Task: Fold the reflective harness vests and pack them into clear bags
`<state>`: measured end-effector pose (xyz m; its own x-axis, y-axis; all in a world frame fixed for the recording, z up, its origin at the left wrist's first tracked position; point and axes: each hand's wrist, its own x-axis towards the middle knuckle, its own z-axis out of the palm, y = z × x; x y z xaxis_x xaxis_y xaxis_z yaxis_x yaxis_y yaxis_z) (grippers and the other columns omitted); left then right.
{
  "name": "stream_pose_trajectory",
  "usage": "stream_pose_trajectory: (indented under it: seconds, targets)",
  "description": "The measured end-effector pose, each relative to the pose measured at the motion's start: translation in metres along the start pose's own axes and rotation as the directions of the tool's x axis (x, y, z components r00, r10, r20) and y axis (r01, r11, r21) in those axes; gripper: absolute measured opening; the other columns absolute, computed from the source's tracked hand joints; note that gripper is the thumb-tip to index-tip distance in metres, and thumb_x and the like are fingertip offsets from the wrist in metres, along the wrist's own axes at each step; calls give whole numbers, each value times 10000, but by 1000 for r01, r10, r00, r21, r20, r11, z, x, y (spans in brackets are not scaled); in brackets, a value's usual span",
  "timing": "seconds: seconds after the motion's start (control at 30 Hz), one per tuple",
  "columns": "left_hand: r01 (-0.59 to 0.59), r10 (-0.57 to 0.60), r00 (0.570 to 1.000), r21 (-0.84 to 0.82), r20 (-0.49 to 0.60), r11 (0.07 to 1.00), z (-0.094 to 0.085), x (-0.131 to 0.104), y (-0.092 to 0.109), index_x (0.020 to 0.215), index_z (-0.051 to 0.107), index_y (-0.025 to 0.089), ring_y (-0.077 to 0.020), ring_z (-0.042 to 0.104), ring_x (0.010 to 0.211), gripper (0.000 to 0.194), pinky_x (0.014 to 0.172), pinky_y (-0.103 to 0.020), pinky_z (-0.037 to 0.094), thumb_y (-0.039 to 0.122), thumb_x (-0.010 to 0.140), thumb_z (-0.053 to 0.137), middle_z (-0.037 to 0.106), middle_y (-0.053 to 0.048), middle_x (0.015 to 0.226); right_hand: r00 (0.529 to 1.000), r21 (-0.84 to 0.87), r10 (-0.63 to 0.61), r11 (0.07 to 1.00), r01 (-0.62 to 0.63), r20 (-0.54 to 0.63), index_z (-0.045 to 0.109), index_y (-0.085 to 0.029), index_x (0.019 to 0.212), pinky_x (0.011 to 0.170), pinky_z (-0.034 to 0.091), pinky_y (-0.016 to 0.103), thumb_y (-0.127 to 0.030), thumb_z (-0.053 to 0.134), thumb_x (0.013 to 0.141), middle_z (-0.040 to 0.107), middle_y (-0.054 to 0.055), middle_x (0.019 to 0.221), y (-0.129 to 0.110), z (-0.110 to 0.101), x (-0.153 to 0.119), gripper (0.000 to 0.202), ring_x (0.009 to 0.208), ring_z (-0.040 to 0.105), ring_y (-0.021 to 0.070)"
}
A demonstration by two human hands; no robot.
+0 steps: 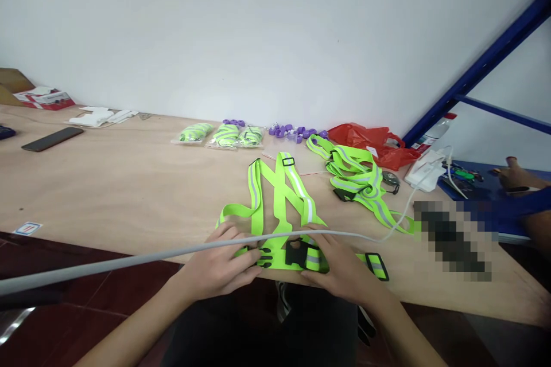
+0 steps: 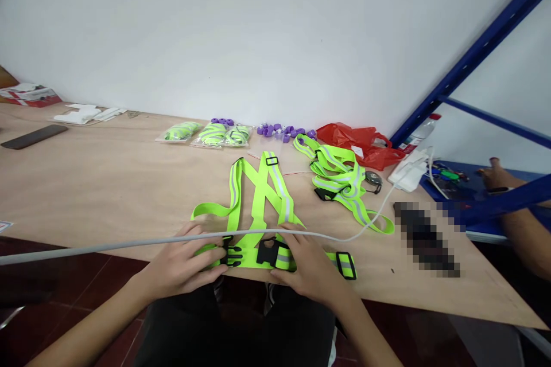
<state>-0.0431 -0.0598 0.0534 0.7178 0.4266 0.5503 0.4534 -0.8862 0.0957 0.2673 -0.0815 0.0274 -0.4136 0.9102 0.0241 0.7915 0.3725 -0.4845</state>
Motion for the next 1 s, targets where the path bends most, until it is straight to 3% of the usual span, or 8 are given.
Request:
stream_pose_trajectory:
  seconds: [0.1,0.27,0.43,0.53,0.67,0.87,1.0]
  targets:
    - [68,-68,990,0,-123,998,-3,-22,6,918,618,211,-168,632,715,68,764,-337,477,177,953,666,704,-5,799,1000,-31,29,999,-29,-7,508,-262,1455,1067,510,507,-368,776,830,573,133,1442,3,0,-4,689,1328,557,326]
    - [222,-207,951,41,-229,974,-5,-47,21,859,609,216,-163,618,684,150,764,-366,430,127,920,713,702,27,742,998,-109,20,994,-26,-55,608,-305,1383,951,570,479,-386,836,776,627,108,1313,6,1,-6,654,1163,647,321]
    - [345,-340,929,15,-146,938,3,-46,29,1053,650,233,-228,669,891,104,815,-391,464,171,969,645,753,-39,991,998,-121,5,993,-12,-58,671,-322,1310,859,596,425,-376,854,758,677,79,1146,6,1,-3,584,1036,684,295]
    - [416,-409,906,48,-111,908,14,-42,27,1203,637,228,-280,663,1016,221,878,-423,487,267,986,617,744,-81,1117,999,-122,8,992,-14,-45,673,-341,1316,816,598,395,-346,863,757,681,66,1107,5,0,-2,590,1007,690,282]
    - [438,-436,899,84,-45,895,26,-35,24,1347,593,236,-308,667,1042,379,911,-451,496,359,989,602,730,-99,1187,998,-166,-9,986,-2,-68,653,-361,1353,802,590,397,-376,861,763,688,59,1089,5,0,-4,626,992,691,285]
    - [441,-446,891,68,81,895,32,-22,23,1328,641,257,-335,670,1025,363,829,-476,542,296,968,621,703,-110,1201,996,-183,17,983,-32,-82,609,-327,1412,851,581,431,-360,853,767,690,69,1106,0,1,-7,690,1022,675,298]
    - [442,-439,889,8,133,897,36,-16,24,1373,637,318,-345,655,1086,432,816,-479,584,215,955,596,640,-114,1279,995,-139,54,988,-66,-87,588,-274,1421,929,563,459,-351,816,793,691,99,1224,0,2,-7,672,1122,661,318]
